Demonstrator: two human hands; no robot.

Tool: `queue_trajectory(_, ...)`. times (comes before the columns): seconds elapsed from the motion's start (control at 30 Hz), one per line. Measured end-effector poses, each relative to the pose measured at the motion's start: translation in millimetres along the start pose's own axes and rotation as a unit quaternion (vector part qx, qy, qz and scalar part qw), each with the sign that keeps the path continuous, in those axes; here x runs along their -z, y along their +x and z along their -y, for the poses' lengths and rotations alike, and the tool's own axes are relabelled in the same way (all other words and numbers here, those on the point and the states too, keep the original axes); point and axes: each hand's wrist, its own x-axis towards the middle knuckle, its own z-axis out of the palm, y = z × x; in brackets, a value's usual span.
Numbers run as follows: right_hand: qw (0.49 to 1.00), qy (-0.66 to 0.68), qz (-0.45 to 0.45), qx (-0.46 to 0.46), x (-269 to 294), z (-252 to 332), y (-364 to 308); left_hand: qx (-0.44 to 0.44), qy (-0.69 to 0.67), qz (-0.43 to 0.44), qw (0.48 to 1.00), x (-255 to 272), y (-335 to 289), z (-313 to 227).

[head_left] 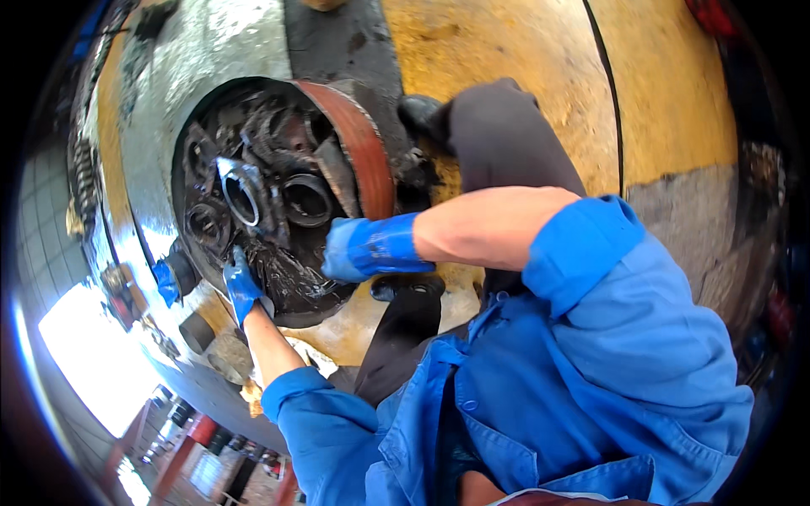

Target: The person cleans various metal components in a large tray filled with dark liquid by hand and using a brush.

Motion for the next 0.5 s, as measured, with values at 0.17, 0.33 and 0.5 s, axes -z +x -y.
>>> queue_trajectory(0.17,0.999,-0.006,0.003,0.045,7.4,7.8,-4.9,-0.047,0.105,-0.043,0.992,4.8,14.1,33.6)
queue_trajectory(0.33,0.999,-0.007,0.012,0.048,6.8,4.3,1.7,-0.018,-0.009,-0.077,0.997,7.0,-16.3,7.2)
queue_trajectory(0.5,0.997,-0.026,0.035,0.056,5.1,-3.1,12.6,-0.075,-0.088,-0.049,0.992,14.9,-67.3,-18.4)
